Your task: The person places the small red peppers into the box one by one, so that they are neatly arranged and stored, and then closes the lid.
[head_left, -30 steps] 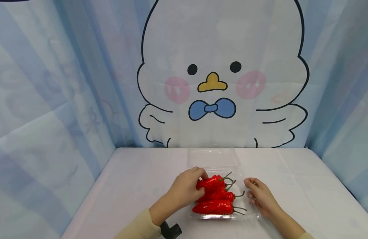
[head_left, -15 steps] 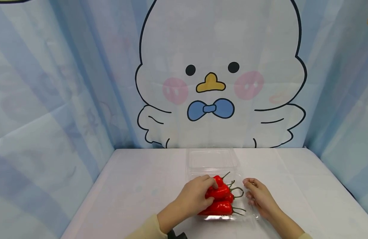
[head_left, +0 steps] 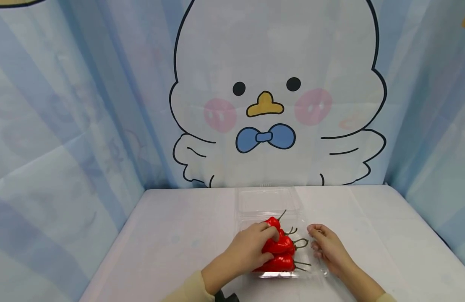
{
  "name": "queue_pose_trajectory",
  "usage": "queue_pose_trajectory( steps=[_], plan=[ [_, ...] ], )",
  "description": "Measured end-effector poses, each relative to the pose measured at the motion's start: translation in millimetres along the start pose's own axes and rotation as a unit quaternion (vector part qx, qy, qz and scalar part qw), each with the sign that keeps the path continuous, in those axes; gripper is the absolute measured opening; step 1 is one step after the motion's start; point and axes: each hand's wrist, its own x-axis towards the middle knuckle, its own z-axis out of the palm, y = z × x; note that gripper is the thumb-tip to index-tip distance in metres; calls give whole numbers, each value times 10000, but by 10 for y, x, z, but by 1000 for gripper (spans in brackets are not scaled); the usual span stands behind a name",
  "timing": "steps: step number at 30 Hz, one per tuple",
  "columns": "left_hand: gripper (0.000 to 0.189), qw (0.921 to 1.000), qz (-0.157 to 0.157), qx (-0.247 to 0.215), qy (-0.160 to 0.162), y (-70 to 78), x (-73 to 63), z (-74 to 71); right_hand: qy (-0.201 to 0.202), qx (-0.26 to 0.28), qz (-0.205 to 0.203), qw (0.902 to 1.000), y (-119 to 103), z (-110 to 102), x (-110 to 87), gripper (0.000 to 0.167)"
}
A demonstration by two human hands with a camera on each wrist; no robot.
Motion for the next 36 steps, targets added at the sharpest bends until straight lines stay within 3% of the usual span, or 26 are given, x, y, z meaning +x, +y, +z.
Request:
queue_pose_trajectory(
  steps=[4, 12, 24, 36],
  plan=[
    [38, 9997, -116, -179, -73, -30, 18, 23, -4, -42, -3, 10000, -6, -2, -4, 27],
    [25, 9972, -61, -704, -261, -125, 10, -8, -3, -53, 6, 10000, -25, -17, -12, 28],
    [28, 9979, -276, -537, -222, -149, 47, 50, 26, -70, 65, 10000, -29, -2, -25, 28],
    [24, 9964, -315, -777, -131, -228, 4, 12, -16, -125, 122, 9998, -12, -10, 4, 31]
  ],
)
